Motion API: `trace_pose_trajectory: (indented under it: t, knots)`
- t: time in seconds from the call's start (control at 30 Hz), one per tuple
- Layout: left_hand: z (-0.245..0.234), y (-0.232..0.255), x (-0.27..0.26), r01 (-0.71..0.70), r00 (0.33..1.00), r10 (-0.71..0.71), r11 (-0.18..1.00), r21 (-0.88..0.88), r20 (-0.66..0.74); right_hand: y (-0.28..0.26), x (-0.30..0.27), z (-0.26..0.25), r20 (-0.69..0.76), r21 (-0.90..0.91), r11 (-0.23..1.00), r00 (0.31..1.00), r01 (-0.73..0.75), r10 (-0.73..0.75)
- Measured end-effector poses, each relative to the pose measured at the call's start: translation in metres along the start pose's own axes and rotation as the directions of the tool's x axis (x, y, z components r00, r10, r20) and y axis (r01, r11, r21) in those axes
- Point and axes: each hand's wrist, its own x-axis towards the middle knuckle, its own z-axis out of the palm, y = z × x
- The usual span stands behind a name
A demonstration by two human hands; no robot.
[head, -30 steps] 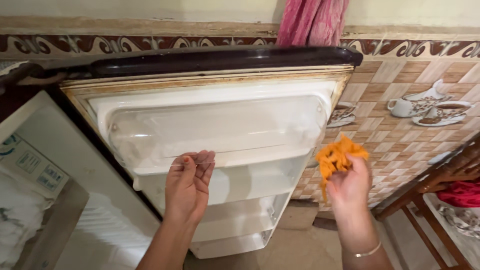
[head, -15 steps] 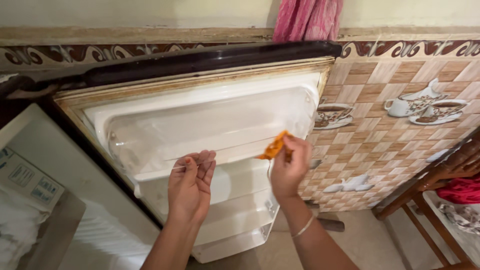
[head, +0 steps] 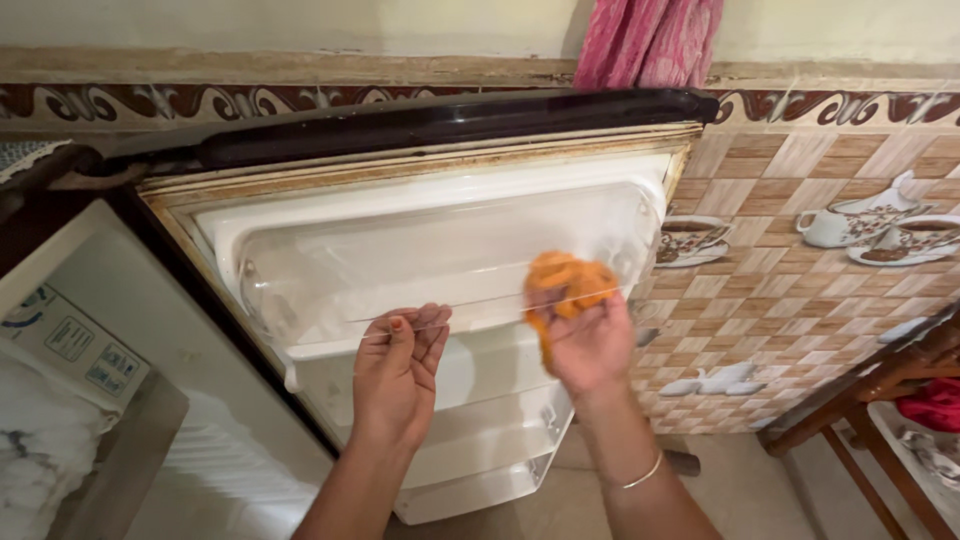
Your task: The person sits on the floor in front of an open, empty refrigerator and wipes its interior with an orange cloth. They dip the cloth in a bowl of soapy water, wipe the inner walls, shelves, door gasket, and door bins, then wipe the top edge of the fridge door.
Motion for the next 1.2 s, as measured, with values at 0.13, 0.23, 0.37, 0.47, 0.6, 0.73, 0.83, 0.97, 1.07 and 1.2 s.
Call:
trace_pose_trajectory:
  t: [0.13, 0.23, 0.37, 0.47, 0.6, 0.73, 0.83, 0.97, 1.07, 1.2]
  knots:
    - [0.001, 0.003, -0.002, 0.013, 0.999, -0.012, 0.999, 0.038, -0.033, -0.026, 0.005, 0.003, 0.284, 0.388, 0.902, 0.956, -0.190, 0.079]
    - [0.002, 0.005, -0.005, 0.018, 0.999, -0.017, 0.998, 0.052, -0.028, -0.050, 0.018, -0.005, 0.037, 0.367, 0.930, 0.999, 0.008, -0.023]
    - [0.006, 0.006, -0.005, 0.013, 0.999, -0.010, 0.998, 0.054, -0.045, -0.045, 0.017, 0.002, 0.049, 0.290, 0.957, 0.998, 0.025, -0.041]
    - [0.005, 0.007, -0.004, 0.012, 0.999, -0.009, 0.998, 0.064, -0.047, -0.019, -0.005, 0.022, 0.187, 0.125, 0.992, 0.981, 0.020, -0.044]
    - [0.004, 0.002, -0.002, -0.023, 0.999, 0.024, 0.999, 0.028, -0.032, 0.037, -0.047, 0.038, 0.488, -0.028, 0.992, 0.864, -0.125, 0.123]
    - [0.000, 0.001, -0.005, -0.049, 0.998, 0.050, 0.998, 0.045, -0.029, 0.064, -0.049, 0.040, 0.279, -0.086, 0.979, 0.939, -0.186, 0.203]
    - [0.001, 0.002, -0.006, -0.049, 0.998, 0.051, 0.998, 0.042, -0.041, 0.035, -0.033, 0.036, 0.327, 0.058, 0.978, 0.930, -0.199, 0.170]
    - [0.002, 0.003, -0.006, -0.038, 0.998, 0.040, 0.999, 0.036, -0.051, -0.035, -0.013, 0.023, 0.211, 0.233, 0.963, 0.974, -0.132, 0.083]
    - [0.004, 0.003, -0.008, -0.040, 0.999, 0.041, 0.999, 0.028, -0.031, -0.062, 0.000, 0.012, 0.019, 0.224, 0.972, 0.998, -0.069, 0.067]
    - [0.009, 0.007, -0.009, 0.008, 0.997, -0.004, 0.999, 0.048, -0.081, -0.073, 0.021, 0.011, -0.070, 0.175, 0.980, 0.991, -0.098, 0.111]
